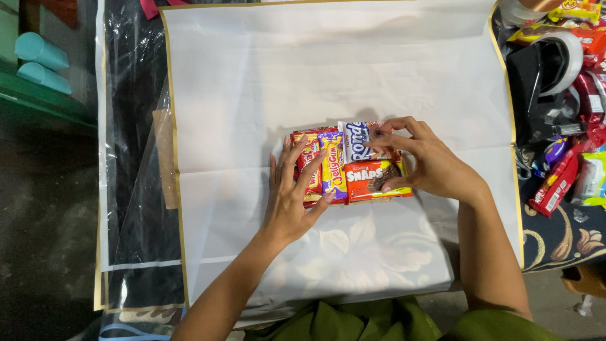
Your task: The person arranges multiple small snack packets on a white sheet laid over a table. They repeatedly pick up individual packets from a pile, place them into a compact stack, and adjust the alignment of the stack throughout the clip.
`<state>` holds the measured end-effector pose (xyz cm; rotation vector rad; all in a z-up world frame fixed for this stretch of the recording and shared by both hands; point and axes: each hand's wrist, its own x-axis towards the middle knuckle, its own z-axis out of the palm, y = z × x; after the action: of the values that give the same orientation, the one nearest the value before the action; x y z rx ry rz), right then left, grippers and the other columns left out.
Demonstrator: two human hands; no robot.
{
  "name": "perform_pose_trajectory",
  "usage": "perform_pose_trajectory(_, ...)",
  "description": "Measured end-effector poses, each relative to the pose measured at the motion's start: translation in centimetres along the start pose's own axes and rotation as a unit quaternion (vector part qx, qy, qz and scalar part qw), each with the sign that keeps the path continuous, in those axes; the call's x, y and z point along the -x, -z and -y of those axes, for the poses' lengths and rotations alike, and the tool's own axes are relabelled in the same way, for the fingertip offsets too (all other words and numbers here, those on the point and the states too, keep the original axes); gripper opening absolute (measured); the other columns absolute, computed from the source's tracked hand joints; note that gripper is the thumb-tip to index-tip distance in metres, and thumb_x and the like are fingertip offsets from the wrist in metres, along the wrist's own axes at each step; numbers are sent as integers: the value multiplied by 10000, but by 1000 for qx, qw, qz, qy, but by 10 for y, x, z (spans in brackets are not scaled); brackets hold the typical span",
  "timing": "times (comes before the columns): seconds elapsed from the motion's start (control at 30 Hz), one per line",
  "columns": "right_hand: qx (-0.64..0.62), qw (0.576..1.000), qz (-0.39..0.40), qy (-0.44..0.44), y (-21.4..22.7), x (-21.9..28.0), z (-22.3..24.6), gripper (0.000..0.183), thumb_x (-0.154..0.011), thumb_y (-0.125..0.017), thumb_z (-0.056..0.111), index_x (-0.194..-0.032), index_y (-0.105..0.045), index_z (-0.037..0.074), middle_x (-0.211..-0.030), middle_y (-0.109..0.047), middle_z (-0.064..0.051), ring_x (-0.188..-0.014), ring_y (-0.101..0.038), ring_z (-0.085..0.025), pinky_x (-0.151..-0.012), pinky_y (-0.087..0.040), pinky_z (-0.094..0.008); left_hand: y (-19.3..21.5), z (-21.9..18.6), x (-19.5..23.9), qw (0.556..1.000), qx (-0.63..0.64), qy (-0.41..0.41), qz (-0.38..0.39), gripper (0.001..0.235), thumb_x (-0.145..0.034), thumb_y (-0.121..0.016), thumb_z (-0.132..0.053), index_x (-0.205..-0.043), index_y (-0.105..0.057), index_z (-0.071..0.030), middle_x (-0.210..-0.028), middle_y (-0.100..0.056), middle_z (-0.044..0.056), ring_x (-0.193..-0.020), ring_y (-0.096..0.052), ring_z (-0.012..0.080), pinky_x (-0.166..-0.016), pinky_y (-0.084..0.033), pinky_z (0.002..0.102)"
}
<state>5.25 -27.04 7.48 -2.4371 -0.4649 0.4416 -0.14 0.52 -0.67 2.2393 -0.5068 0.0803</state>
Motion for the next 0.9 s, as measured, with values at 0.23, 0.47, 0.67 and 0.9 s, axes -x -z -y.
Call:
perform_pose_trajectory(0.23, 45, 999, 10, 4, -5, -1, -13, 725, -610, -968, 341, -1277, -712, 216, -1402, -477, -103, -1357, -434, -402, -1082, -426, -523, -5, 7, 0, 999, -32, 0, 15, 607, -970, -525, -474, -1531, -430, -265, -1624, -263, 139, -1547, -132, 413, -1178, -28, 683)
perform_pose_trajectory(0.47, -23, 997, -77, -3, -5, -5, -10, 607, -761, -854, 337, -1314, -655, 191, -1409, -524, -116, -1308, -510, -445, -1075, -424, -573, -6, 5, 0, 999, -31, 0, 10, 608, -966, -543, -466, -1523, -436, -247, -1623, -269, 143, -1547, -143, 406, -1189, -51, 669)
perform_pose_trajectory(0.67, -15, 997, -81, -1, -12, -8, -12, 632, -800, -831, 229, -1387, -610, 153, -1445, -539, -138, -1306, -516, -470, -1064, -431, -584, -4, 4, -1, 1000, -24, -2, 6, 614, -971, -532, -479, -1527, -429, -242, -1634, -250, 148, -1548, -134, 409, -1187, -51, 674)
perform_pose_trajectory(0.9, -18, 997, -80, 7, -6, -6, -2, 563, -815, -816, 215, -1341, -641, 118, -1454, -530, -170, -1297, -512, -492, -1070, -423, -596, -4, 2, -1, 1000, -11, 0, 8, 626, -969, -542, -453, -1537, -410, -224, -1638, -230, 160, -1552, -119, 406, -1189, -36, 671)
